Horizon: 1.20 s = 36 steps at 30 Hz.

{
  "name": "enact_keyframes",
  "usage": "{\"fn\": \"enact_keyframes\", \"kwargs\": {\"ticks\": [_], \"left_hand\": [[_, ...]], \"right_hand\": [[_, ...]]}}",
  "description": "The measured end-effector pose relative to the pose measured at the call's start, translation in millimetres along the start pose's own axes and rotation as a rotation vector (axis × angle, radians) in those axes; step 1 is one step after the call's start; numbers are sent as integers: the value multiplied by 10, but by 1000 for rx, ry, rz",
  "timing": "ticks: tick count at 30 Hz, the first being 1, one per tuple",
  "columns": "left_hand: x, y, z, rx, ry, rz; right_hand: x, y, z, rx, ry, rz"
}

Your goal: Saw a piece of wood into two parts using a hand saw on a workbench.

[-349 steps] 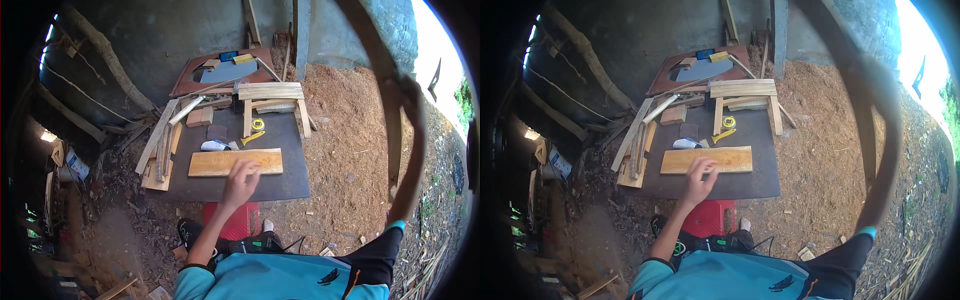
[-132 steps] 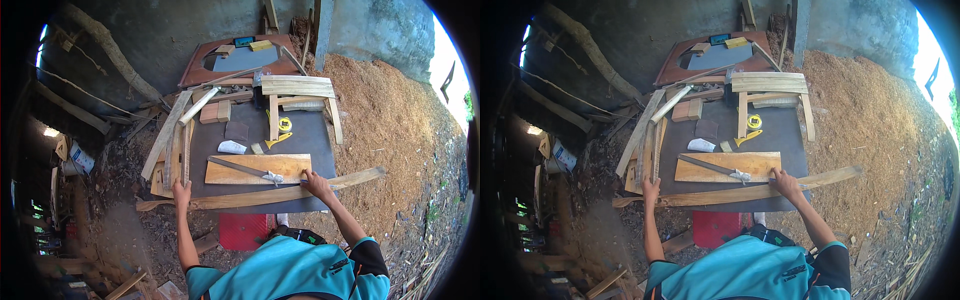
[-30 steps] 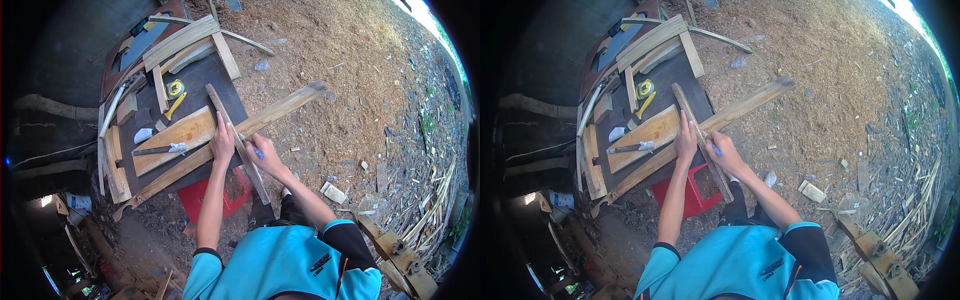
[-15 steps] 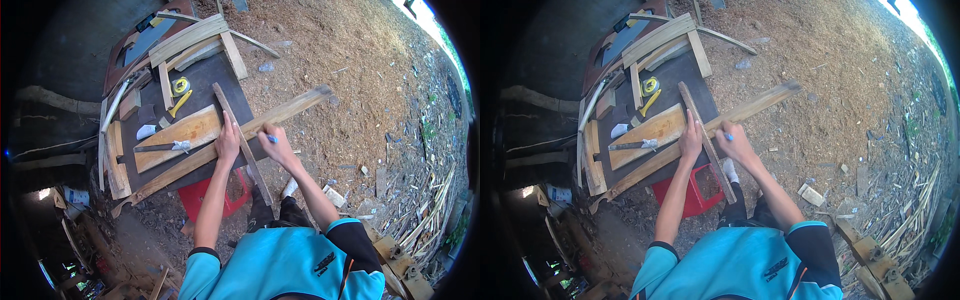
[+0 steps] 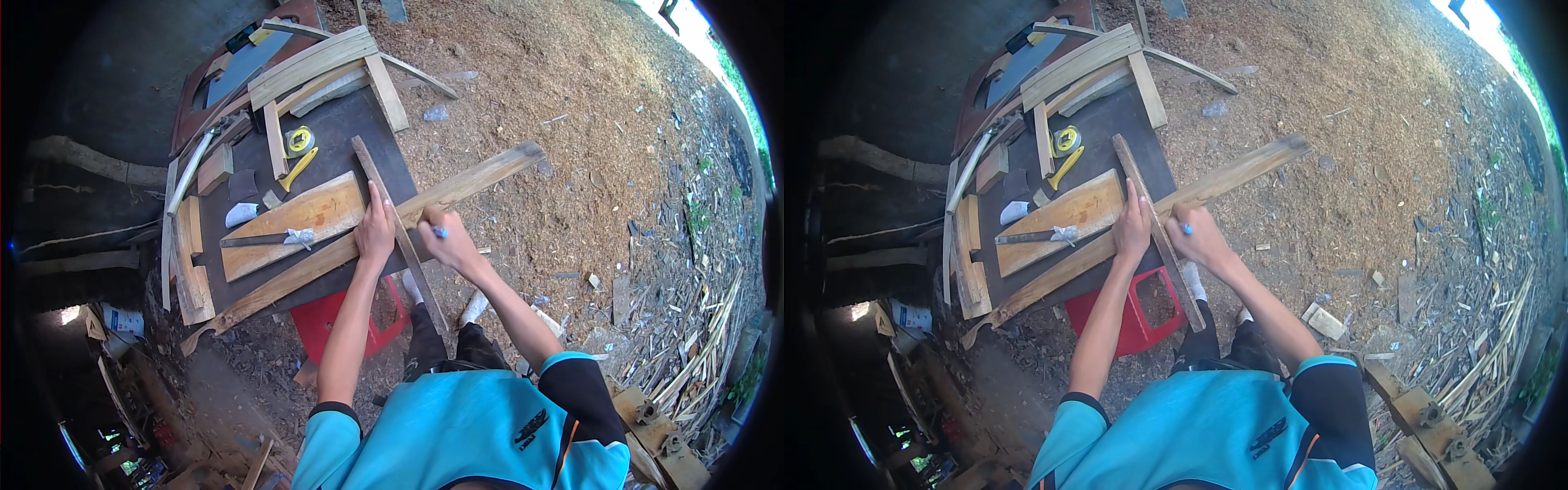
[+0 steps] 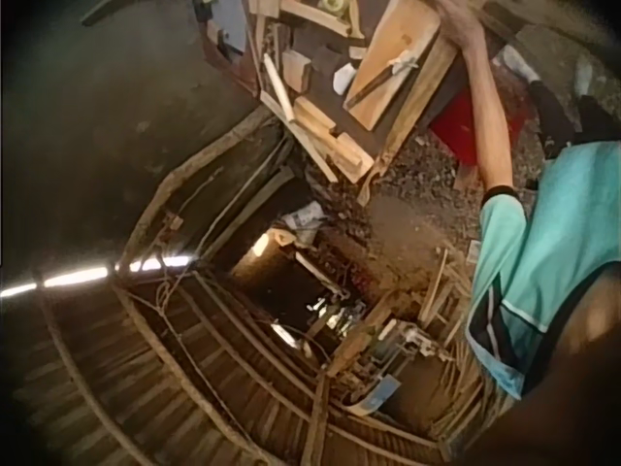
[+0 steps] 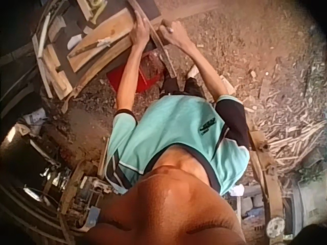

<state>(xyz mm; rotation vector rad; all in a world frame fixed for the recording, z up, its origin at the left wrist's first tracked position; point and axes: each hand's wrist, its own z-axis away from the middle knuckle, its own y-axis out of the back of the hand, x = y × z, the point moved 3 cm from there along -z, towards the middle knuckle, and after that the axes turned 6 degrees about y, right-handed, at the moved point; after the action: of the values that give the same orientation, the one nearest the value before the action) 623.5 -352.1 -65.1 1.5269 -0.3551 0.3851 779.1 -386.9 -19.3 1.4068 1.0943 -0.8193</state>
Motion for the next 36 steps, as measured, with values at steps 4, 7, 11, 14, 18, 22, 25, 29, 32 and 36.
{"fn": "enact_keyframes", "kwargs": {"ticks": [4, 7, 11, 14, 18, 22, 25, 29, 32, 36], "left_hand": [[81, -5, 3, 11, -13, 10], [61, -5, 5, -33, 51, 25], [-7, 21, 7, -1, 31, 16], [-1, 11, 21, 11, 24, 21], [114, 7, 4, -44, 75, 50], [-28, 61, 29, -22, 98, 30], [-15, 44, 58, -9, 71, -16], [129, 7, 30, 18, 27, 52], [72, -9, 4, -1, 70, 27], [-1, 7, 6, 50, 46, 33]], "right_hand": [[46, -114, -353, 45, 113, -20], [102, -238, -171, -28, 199, 37], [-23, -71, 200, -116, 87, 3], [15, -23, -1, -23, 59, -13], [105, -141, -248, 16, 110, -9], [38, -180, 185, -139, 145, 37], [-8, -133, 207, -159, 63, 78], [16, -139, -209, 47, 158, 9], [-11, -127, 31, -114, 150, 132], [-130, 257, 560, -165, 19, 120]]}}
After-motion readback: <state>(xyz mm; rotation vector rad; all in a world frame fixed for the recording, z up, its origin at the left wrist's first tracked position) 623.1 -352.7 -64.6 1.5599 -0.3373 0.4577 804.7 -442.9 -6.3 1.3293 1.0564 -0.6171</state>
